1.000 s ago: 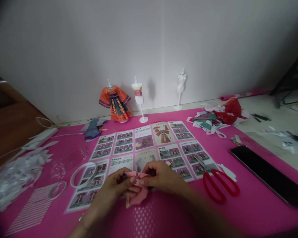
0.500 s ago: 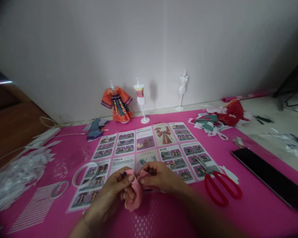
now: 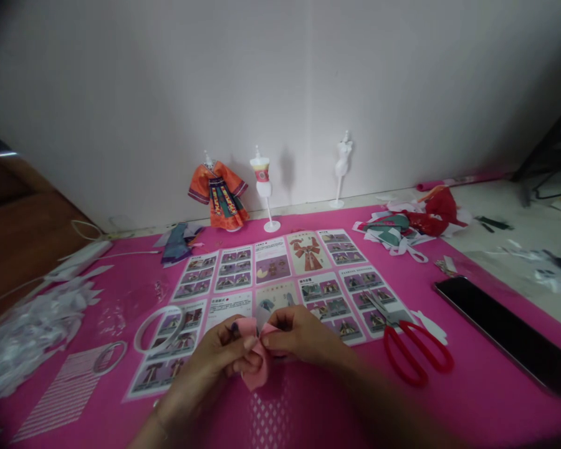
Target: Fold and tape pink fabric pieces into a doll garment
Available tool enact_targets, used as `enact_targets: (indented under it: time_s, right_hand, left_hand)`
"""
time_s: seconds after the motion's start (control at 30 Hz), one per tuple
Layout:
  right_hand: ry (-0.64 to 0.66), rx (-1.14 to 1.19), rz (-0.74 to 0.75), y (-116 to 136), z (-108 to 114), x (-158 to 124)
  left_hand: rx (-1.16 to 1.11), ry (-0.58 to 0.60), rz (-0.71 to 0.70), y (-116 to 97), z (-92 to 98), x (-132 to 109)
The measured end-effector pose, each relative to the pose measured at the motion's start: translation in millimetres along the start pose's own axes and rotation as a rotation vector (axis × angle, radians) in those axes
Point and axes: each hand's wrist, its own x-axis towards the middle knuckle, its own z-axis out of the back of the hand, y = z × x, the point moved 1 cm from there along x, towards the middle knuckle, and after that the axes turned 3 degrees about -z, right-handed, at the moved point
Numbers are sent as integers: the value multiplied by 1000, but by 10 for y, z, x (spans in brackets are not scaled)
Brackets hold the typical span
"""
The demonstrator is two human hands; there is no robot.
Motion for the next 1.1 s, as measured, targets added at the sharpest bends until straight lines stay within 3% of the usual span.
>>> enact_targets:
  time_s: [0.4, 0.67, 0.77, 0.97, 1.1]
  right_hand:
    - [-84, -70, -60, 49, -58, -1]
    - [-81, -54, 20, 52, -24, -19]
    - [-155, -170, 99, 99, 13, -51]
    - [-392, -465, 453, 163, 25, -116]
    - [-351, -523, 406, 146, 9, -122]
  left_hand:
    - [241, -45, -60, 30, -12, 34]
    - [246, -113, -38, 20, -11, 22]
    - [286, -114, -46, 22, -3, 28]
    - [301, -83, -72, 60, -14, 43]
    - [319, -122, -69, 49, -20, 45]
